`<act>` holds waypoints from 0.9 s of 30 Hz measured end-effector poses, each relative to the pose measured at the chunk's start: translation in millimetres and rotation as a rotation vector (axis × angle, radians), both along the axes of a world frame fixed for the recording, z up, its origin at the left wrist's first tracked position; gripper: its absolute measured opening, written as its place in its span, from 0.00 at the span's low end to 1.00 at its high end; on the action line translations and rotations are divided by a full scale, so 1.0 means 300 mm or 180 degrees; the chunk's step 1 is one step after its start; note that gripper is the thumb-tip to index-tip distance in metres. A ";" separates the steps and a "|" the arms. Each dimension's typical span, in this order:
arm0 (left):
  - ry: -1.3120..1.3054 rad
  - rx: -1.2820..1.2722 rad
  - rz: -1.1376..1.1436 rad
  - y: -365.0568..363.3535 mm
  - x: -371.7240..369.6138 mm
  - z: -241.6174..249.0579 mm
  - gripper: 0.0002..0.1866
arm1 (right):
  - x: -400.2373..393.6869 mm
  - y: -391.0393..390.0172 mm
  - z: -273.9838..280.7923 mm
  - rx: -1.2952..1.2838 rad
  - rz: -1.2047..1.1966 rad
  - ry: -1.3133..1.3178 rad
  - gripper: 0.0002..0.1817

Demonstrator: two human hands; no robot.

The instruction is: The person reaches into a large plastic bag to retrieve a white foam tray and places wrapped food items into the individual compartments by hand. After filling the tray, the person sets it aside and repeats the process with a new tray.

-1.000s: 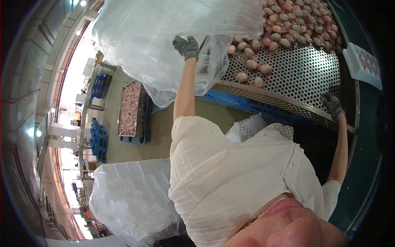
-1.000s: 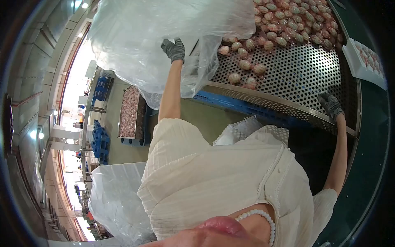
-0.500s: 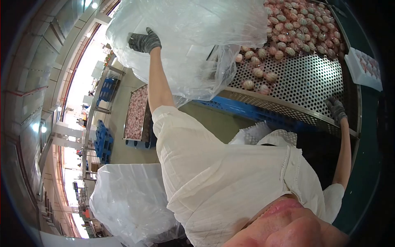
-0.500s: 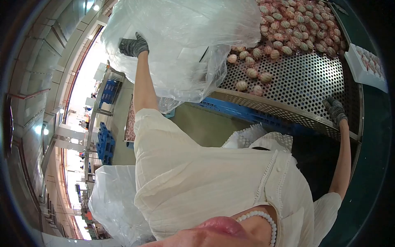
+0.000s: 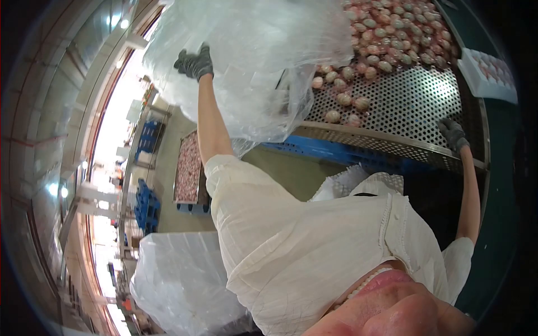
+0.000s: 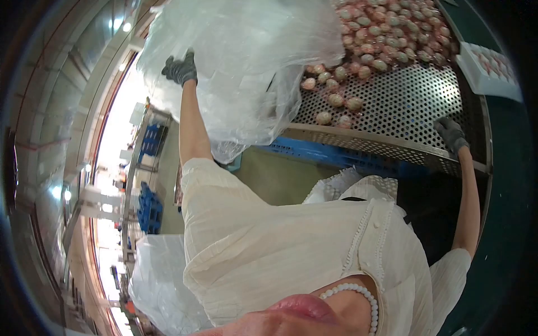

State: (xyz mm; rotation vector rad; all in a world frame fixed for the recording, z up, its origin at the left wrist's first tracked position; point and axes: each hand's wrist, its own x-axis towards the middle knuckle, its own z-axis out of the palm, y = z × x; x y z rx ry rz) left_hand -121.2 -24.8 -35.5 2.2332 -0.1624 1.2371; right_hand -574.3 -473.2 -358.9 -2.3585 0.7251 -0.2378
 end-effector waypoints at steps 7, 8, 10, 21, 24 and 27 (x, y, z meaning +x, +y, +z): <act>0.0222 0.0697 0.0350 -0.009 0.131 -0.050 0.61 | -0.024 0.029 0.049 -0.0297 0.0001 -0.0302 0.18; 0.0253 0.0525 -0.0050 -0.007 0.110 -0.055 0.60 | -0.029 0.036 0.069 -0.0115 -0.0044 -0.0103 0.18; 0.0409 0.0329 0.0082 -0.072 -0.031 -0.030 0.54 | -0.037 0.034 0.100 0.0092 -0.0156 0.0074 0.18; 0.0196 -0.0334 -0.0132 -0.134 -0.035 -0.072 0.52 | -0.015 0.045 0.099 -0.0094 -0.0106 -0.0065 0.16; 0.0994 -0.0542 0.0653 -0.070 -0.036 -0.003 0.53 | -0.018 0.043 0.078 0.0267 -0.0241 -0.0267 0.17; 0.0820 -0.0430 0.0121 0.111 0.170 -0.071 0.56 | -0.010 0.023 0.042 0.0391 -0.0262 -0.0229 0.16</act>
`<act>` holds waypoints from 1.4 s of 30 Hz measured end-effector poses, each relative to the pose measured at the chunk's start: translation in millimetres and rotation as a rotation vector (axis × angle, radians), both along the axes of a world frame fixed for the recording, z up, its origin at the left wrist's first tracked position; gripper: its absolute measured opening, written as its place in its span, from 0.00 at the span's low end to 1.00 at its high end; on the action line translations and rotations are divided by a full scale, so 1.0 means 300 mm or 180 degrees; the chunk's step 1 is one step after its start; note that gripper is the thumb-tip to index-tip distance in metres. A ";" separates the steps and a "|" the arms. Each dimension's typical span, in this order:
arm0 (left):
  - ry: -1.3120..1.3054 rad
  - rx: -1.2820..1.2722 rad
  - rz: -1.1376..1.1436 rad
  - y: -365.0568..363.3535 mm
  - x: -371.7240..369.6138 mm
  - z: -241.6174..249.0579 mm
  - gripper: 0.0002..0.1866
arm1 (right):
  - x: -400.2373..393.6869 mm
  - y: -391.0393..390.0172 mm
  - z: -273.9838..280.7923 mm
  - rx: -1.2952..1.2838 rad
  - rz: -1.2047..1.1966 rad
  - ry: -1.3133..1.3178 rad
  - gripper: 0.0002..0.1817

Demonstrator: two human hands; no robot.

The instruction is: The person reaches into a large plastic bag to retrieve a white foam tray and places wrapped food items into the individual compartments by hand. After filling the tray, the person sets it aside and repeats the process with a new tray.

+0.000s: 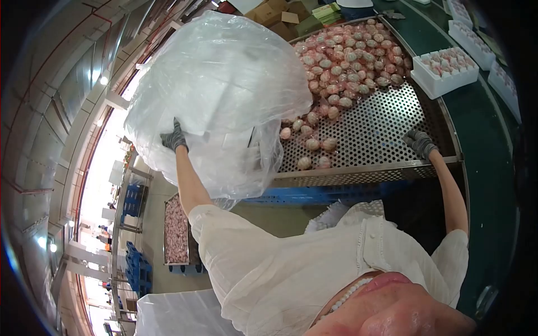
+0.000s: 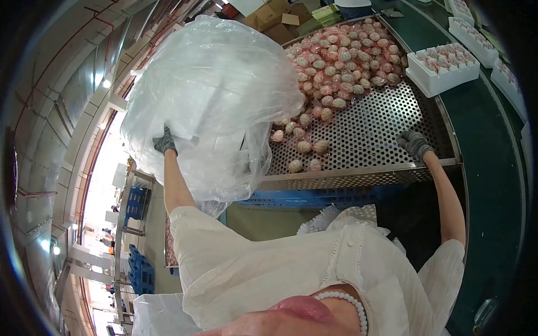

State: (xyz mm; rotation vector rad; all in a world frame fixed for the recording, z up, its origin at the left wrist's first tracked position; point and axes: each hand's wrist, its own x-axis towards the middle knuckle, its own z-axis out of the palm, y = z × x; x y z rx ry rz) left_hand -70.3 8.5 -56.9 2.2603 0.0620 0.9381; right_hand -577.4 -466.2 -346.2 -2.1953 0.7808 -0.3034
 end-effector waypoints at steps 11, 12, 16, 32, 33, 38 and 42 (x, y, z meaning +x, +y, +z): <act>-0.0127 -0.0292 0.0872 -0.002 0.053 -0.113 0.54 | -0.005 0.060 0.123 0.0060 -0.0075 0.0667 0.21; 0.0134 -0.0420 0.0331 0.005 0.042 -0.112 0.55 | -0.002 0.056 0.117 0.0160 -0.0049 0.0689 0.21; -0.0233 -0.0212 -0.0022 0.011 0.045 -0.176 0.47 | 0.006 -0.039 -0.059 0.0371 -0.0008 0.0267 0.17; 0.0546 -0.1858 -0.0271 0.135 0.095 -0.092 0.42 | 0.007 -0.046 -0.072 0.0345 -0.0059 0.0119 0.14; -0.0399 -0.1908 0.0026 0.084 0.021 -0.106 0.41 | 0.008 -0.048 -0.081 0.0360 -0.0067 0.0111 0.14; -0.0066 -0.1009 -0.0570 -0.003 0.002 -0.125 0.23 | 0.005 -0.001 -0.029 0.0295 -0.0200 0.0161 0.15; -0.0574 -0.0907 -0.1416 -0.192 -0.178 -0.134 0.17 | 0.000 0.017 0.016 0.0256 -0.0177 0.0336 0.19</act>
